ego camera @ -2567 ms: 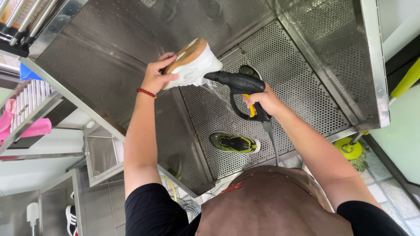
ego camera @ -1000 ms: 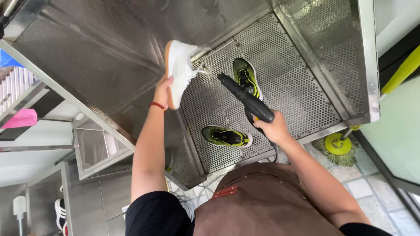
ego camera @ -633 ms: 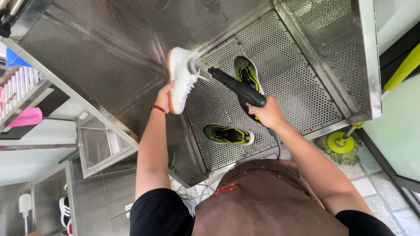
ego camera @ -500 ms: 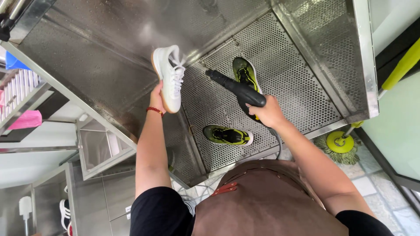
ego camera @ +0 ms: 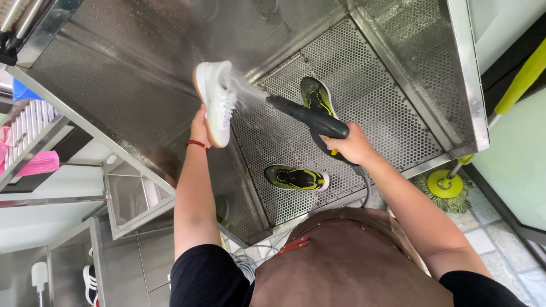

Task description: Washing and rinsing several pairs of sneakers using a brush and a high-pressure water sprayer in a professional cleaning station.

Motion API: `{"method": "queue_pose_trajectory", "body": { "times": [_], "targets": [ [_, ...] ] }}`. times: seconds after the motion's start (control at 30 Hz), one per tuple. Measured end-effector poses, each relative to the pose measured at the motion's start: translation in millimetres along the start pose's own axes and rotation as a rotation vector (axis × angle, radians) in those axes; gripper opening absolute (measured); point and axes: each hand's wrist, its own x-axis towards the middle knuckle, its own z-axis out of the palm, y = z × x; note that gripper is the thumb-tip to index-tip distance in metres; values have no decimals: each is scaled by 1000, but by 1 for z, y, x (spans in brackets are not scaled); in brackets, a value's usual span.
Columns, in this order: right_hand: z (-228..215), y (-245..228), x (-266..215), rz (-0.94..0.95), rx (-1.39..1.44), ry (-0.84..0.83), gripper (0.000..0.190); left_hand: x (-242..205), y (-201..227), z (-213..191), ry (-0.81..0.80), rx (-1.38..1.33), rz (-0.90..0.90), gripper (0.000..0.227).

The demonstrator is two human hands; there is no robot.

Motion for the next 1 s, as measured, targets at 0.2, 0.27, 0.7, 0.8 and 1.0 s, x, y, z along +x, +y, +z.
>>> {"method": "queue_pose_trajectory", "body": {
  "times": [0.2, 0.27, 0.7, 0.8, 1.0],
  "targets": [
    [10, -20, -4, 55, -325, 27, 31, 1, 23, 12, 159, 265, 156, 50],
    [13, -15, -4, 50, -307, 36, 30, -12, 35, 35, 154, 324, 173, 49],
    [16, -21, 15, 33, -145, 37, 29, -54, 82, 114, 272, 899, 397, 58],
    [29, -36, 10, 104, -218, 54, 29, 3, 41, 66, 213, 524, 349, 51],
    [41, -36, -1, -6, -443, 97, 28, 4, 12, 76, -52, -355, 24, 53]
  ]
}}
